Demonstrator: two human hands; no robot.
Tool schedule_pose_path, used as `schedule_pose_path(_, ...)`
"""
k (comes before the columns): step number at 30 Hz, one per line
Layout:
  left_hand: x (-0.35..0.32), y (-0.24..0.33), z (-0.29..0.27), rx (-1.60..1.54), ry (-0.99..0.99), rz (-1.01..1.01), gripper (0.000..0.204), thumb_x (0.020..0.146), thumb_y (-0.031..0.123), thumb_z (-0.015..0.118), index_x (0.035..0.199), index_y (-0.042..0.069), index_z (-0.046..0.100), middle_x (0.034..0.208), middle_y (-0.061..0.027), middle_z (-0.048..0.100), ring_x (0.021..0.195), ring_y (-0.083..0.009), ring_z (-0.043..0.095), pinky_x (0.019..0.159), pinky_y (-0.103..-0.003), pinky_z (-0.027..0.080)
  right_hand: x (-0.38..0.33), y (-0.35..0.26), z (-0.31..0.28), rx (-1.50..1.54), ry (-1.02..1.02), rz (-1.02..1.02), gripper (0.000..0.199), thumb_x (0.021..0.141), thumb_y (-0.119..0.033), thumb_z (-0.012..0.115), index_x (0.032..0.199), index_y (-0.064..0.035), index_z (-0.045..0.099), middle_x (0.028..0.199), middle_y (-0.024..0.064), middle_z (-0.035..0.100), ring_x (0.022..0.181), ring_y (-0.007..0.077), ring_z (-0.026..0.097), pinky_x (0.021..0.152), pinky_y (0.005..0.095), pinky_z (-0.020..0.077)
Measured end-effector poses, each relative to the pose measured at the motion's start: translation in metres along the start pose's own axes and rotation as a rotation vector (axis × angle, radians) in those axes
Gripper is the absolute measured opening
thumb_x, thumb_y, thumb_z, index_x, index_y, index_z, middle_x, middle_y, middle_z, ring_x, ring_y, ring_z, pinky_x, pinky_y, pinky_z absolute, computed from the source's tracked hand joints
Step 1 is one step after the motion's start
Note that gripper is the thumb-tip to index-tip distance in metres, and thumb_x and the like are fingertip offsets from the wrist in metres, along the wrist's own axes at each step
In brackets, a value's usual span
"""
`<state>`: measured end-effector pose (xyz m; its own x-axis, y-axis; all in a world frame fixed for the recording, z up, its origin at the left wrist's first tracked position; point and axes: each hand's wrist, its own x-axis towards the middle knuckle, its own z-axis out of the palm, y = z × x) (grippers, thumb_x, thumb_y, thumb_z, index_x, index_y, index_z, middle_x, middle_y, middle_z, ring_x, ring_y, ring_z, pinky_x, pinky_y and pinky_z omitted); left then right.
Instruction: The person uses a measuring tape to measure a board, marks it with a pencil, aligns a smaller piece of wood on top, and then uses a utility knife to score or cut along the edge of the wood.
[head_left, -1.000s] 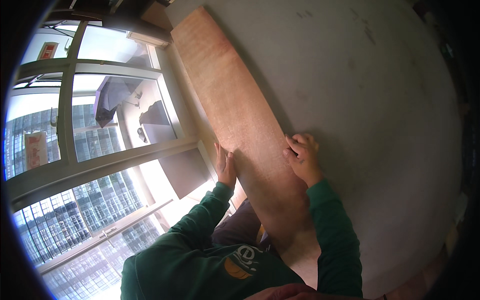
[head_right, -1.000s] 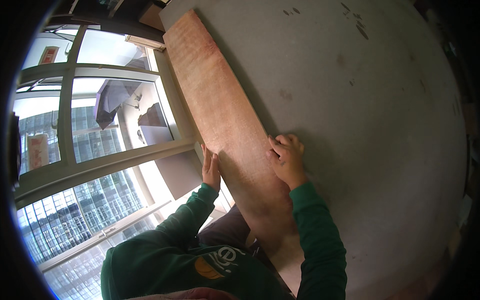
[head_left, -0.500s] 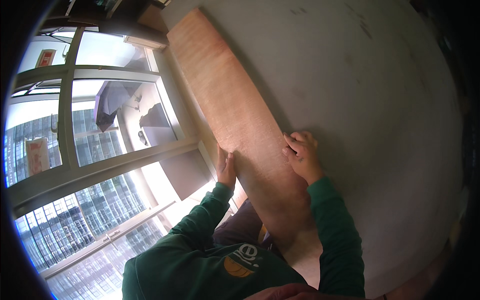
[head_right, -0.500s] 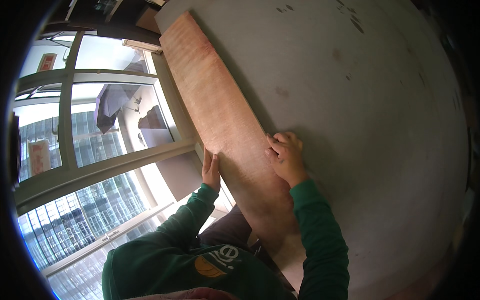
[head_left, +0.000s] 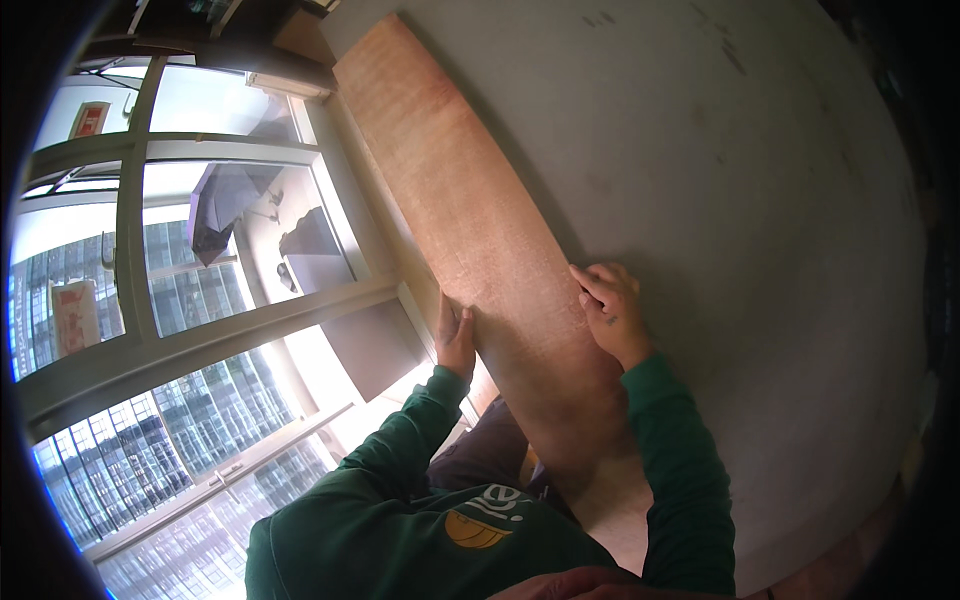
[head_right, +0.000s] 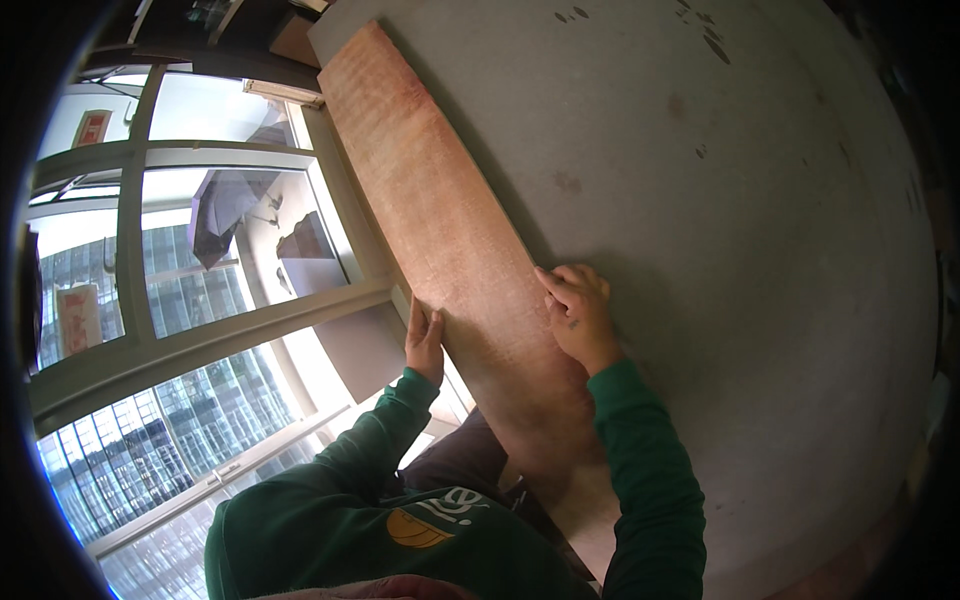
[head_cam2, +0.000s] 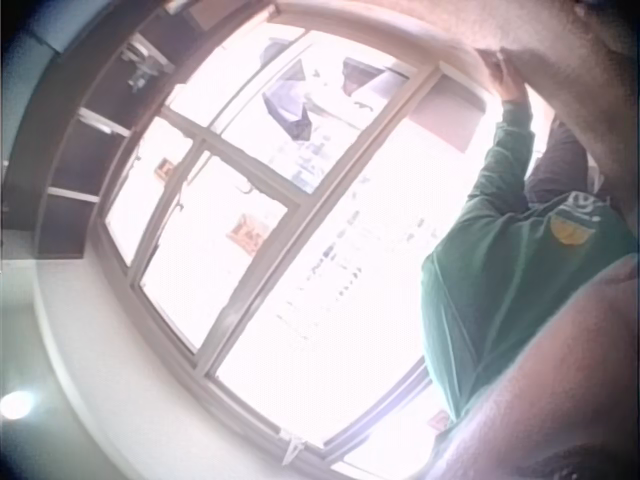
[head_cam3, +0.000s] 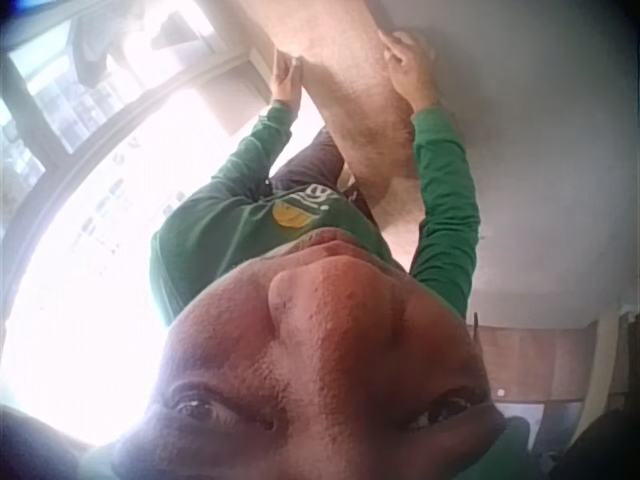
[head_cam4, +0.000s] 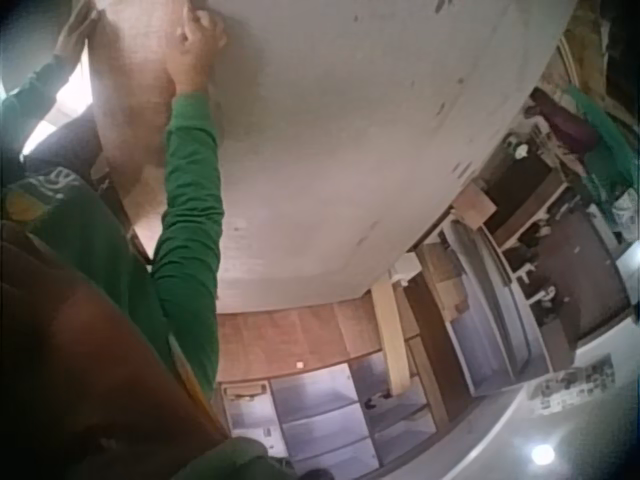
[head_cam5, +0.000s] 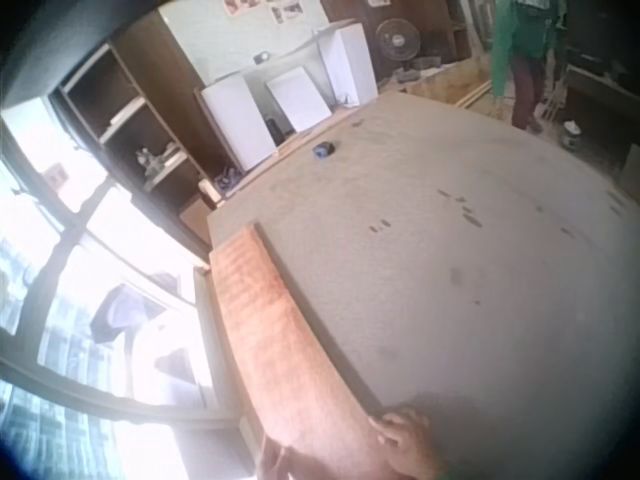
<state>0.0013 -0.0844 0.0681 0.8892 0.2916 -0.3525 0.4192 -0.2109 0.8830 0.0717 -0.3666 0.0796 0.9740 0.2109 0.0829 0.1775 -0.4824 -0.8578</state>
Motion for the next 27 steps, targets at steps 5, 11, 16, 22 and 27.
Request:
schedule_pose_path(5,-0.006,0.03,0.011,-0.194,-0.025,-0.086,0.062,0.101,0.01,0.048,0.154,0.002,0.016,0.153,-0.0112,0.034,0.134,-0.0178,0.038,0.111,-0.029,0.03,0.0,-0.005,0.011,-0.17,0.044,0.016,0.044,0.079,-0.017,0.069,0.121,-0.0063,0.063,0.108,0.0075,0.057,0.106,0.0285,0.051,0.093,0.0461,0.0356)
schedule_pose_path(11,0.0,0.007,0.002,-0.146,-0.025,-0.043,0.061,0.101,0.008,0.047,0.154,0.002,0.017,0.153,-0.0118,0.034,0.136,-0.0183,0.036,0.112,-0.03,0.029,0.001,-0.001,0.008,-0.133,0.04,-0.023,0.043,0.079,-0.018,0.069,0.12,-0.005,0.064,0.107,0.0057,0.057,0.104,0.0277,0.05,0.091,0.0454,0.0356)
schedule_pose_path(16,0.0,0.009,0.002,-0.117,-0.03,-0.028,0.061,0.1,0.007,0.046,0.154,0.002,0.017,0.154,-0.0124,0.033,0.137,-0.0188,0.035,0.113,-0.03,0.028,0.002,-0.004,0.005,-0.112,0.039,0.001,0.043,0.078,-0.017,0.069,0.119,-0.0051,0.064,0.105,0.0043,0.058,0.102,0.0265,0.051,0.091,0.0448,0.0353)
schedule_pose_path(22,-0.001,0.006,-0.001,-0.1,-0.033,-0.039,0.061,0.1,0.008,0.047,0.154,0.002,0.018,0.152,-0.0123,0.036,0.135,-0.0185,0.037,0.112,-0.03,0.029,0.001,-0.001,0.007,-0.096,0.031,0.005,0.042,0.078,-0.016,0.068,0.119,-0.0053,0.065,0.105,0.0046,0.059,0.103,0.026,0.051,0.091,0.0445,0.035)
schedule_pose_path(27,-0.001,0.012,0.001,-0.074,-0.041,-0.032,0.062,0.1,0.008,0.049,0.153,0.002,0.019,0.15,-0.0116,0.038,0.133,-0.0175,0.04,0.11,-0.03,0.031,0.001,0.001,0.009,-0.094,0.031,0.014,0.041,0.079,-0.014,0.067,0.119,-0.0055,0.065,0.105,0.0049,0.059,0.103,0.0259,0.052,0.091,0.0445,0.035)
